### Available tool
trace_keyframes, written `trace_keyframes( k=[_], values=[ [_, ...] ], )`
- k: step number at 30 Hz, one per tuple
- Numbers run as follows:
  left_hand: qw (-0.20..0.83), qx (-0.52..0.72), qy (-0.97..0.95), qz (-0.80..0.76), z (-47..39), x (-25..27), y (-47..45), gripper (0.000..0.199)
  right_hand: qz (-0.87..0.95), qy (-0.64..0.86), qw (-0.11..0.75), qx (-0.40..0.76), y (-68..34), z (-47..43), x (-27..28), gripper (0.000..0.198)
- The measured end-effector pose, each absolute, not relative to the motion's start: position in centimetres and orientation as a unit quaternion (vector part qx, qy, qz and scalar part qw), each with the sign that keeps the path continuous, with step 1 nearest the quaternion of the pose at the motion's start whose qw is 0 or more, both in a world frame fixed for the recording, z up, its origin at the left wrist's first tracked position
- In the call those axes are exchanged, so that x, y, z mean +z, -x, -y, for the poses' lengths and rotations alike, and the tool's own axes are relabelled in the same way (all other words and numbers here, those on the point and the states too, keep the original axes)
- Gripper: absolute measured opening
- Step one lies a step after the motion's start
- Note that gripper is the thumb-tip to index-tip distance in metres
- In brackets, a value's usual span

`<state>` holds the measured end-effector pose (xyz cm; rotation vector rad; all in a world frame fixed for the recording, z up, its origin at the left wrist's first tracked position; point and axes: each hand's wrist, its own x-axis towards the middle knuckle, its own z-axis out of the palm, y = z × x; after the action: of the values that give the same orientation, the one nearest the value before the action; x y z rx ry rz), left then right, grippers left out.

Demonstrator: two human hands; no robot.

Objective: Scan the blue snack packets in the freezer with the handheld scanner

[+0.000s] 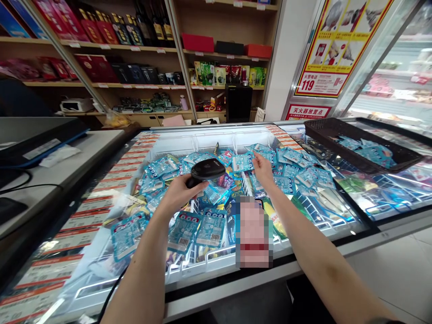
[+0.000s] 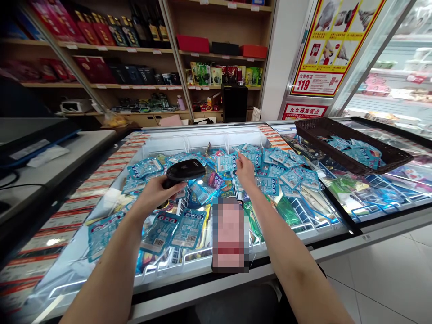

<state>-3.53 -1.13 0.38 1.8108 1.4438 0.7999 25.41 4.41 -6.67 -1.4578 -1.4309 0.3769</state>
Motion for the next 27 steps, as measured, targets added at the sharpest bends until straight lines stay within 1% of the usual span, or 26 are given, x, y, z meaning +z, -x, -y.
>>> trace_keyframes(
  k=[16,27],
  values=[
    [0.328,0.269,-0.72,-0.55,0.96,-0.19,3.67,0.045,0.625,0.592,0.496,0.113,-24.77,-4.39,-6.16,0.043],
    [0.326,0.25,-0.733,-0.542,1.03,0.18,3.6,0.043,0.613,0.59,0.507,0.137,-24.92,-4.34,-6.51,0.046]
  ],
)
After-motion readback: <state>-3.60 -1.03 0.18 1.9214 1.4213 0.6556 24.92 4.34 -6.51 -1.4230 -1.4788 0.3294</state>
